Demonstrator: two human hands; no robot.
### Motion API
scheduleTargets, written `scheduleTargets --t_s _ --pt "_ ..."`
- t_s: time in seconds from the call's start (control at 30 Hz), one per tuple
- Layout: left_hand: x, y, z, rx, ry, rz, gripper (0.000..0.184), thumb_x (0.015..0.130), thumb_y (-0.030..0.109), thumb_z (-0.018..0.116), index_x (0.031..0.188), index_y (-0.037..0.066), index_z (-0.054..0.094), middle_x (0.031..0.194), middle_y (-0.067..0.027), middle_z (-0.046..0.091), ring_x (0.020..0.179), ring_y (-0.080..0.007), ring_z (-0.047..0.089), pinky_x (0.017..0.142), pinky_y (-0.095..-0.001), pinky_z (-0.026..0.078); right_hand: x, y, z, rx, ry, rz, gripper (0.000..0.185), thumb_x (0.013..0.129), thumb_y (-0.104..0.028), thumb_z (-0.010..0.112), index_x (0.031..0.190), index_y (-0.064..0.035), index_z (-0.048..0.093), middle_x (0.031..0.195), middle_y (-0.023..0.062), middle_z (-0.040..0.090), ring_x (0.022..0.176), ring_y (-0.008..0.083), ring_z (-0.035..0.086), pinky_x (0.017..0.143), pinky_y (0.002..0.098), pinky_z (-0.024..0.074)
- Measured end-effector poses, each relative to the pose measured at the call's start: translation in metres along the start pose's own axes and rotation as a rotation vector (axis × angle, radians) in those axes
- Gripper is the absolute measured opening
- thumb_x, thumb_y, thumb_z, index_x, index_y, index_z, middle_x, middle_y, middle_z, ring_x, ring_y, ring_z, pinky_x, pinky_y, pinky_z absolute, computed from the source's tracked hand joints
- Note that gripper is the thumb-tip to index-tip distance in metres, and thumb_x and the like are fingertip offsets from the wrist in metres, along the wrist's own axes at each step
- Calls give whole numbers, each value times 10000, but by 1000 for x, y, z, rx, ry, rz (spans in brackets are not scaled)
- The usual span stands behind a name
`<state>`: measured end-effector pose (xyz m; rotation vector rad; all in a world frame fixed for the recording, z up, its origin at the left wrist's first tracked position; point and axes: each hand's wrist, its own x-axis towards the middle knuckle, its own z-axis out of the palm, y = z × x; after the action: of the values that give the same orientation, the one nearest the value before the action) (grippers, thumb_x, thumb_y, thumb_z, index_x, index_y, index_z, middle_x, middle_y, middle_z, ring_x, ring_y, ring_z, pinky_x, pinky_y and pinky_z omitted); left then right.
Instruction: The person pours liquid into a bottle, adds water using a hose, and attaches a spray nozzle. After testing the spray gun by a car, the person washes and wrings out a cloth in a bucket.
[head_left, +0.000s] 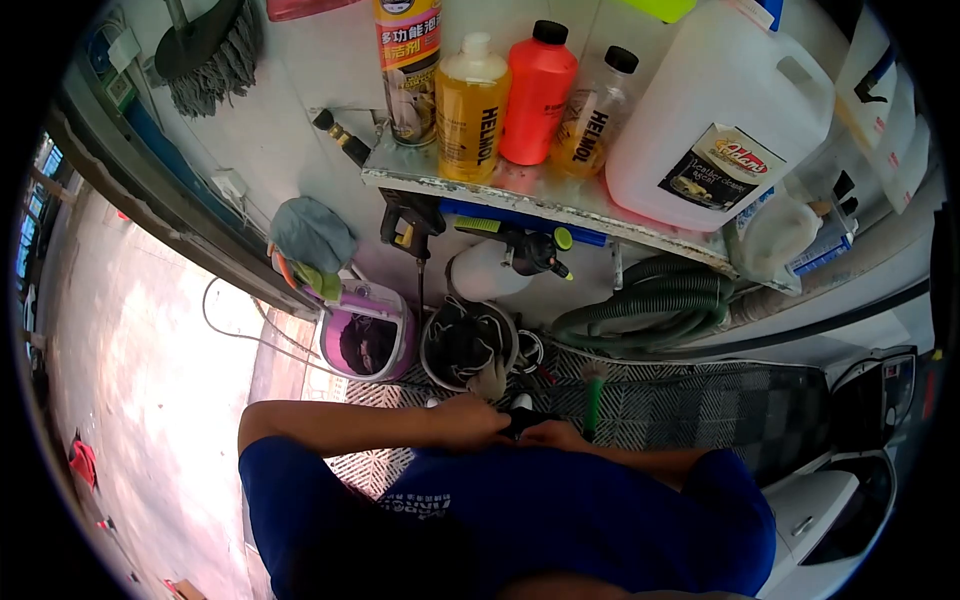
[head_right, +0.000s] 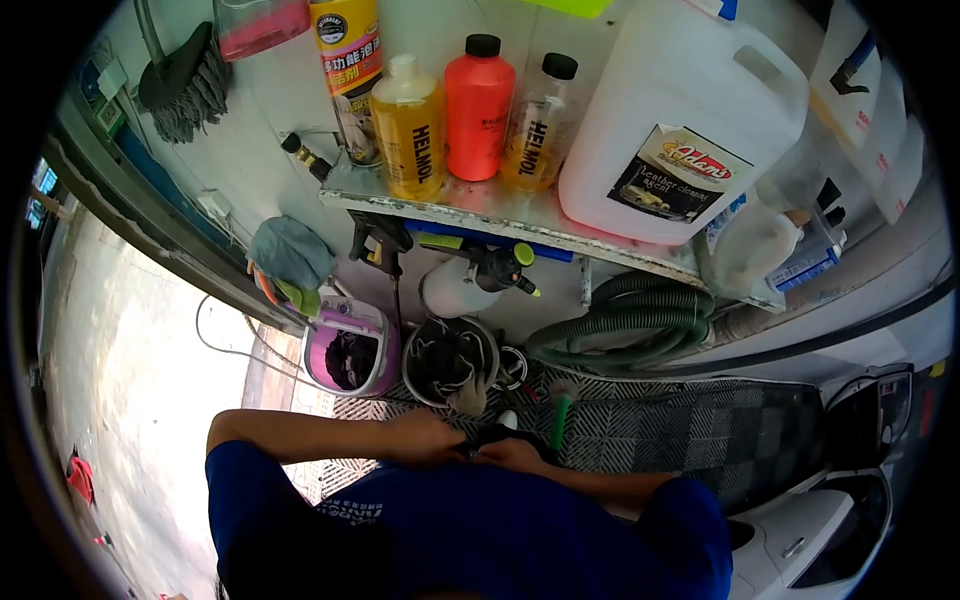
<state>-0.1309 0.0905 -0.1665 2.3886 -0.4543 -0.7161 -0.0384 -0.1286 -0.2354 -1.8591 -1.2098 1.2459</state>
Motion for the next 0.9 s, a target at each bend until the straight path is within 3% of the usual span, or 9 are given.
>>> scheduleTargets --t_s 0.17,0.4,0.47,0.5,0.53,0.6,0.73,0.77,0.9 --pt "5 2 5 -18 68 95 365 897 371 588 886 5 587 785 -212 642 803 -387 637 714 -467 491 -8 1 8 321 1 36 241 927 -306 613 918 -73 676 692 70 615 620 165 580 594 329 444" --pt "-3 -39 0 -30 103 -8 461 767 401 746 930 -3 593 834 -190 648 820 -364 642 728 -412 508 1 -44 -49 101 113 285 393 967 -333 573 711 -35 601 592 37 544 515 84 458 510 261 364" --pt "-9 -66 23 -499 627 -84 395 752 303 785 956 10 615 858 -153 656 812 -320 650 744 -368 509 9 -10 -55 425 368 141 457 985 -347 536 636 -52 540 547 33 495 458 90 422 469 257 339" --pt "-13 -63 25 -952 516 -383 362 750 202 794 1031 32 642 987 -113 659 880 -263 649 787 -343 507 15 -9 -60 549 396 109 479 991 -357 518 609 -69 499 535 23 456 453 98 415 476 263 354" --pt "-10 -61 30 -942 511 -387 362 750 202 794 1031 32 642 987 -113 659 880 -263 649 787 -343 507 23 -11 -67 676 418 78 503 997 -367 500 582 -86 458 523 13 417 448 106 408 482 268 369" --pt "5 -52 36 -618 954 119 446 730 183 809 1123 59 639 1133 -94 638 1005 -231 639 842 -358 515 46 -38 -79 833 516 20 518 1002 -392 474 576 -100 436 519 9 407 442 125 411 484 287 384" --pt "17 -1 38 -644 941 6 501 714 162 812 1173 80 628 1231 -121 596 1101 -240 613 867 -357 520 97 -80 -79 1322 834 -79 502 1012 -427 425 613 -125 390 551 10 387 487 164 451 572 334 433" --pt "20 5 41 -493 1135 -109 499 714 142 807 1175 81 625 1211 -135 605 1086 -258 623 858 -358 525 103 -87 -75 1329 832 -82 502 1012 -427 425 613 -125 390 551 10 387 487 164 451 572 334 433" --pt "-4 -18 48 -328 1572 -317 331 729 77 783 1042 38 681 946 -136 699 857 -280 690 754 -327 536 98 -126 -66 1445 388 -272 416 1017 -429 393 900 -60 546 858 96 559 860 230 562 855 386 436"
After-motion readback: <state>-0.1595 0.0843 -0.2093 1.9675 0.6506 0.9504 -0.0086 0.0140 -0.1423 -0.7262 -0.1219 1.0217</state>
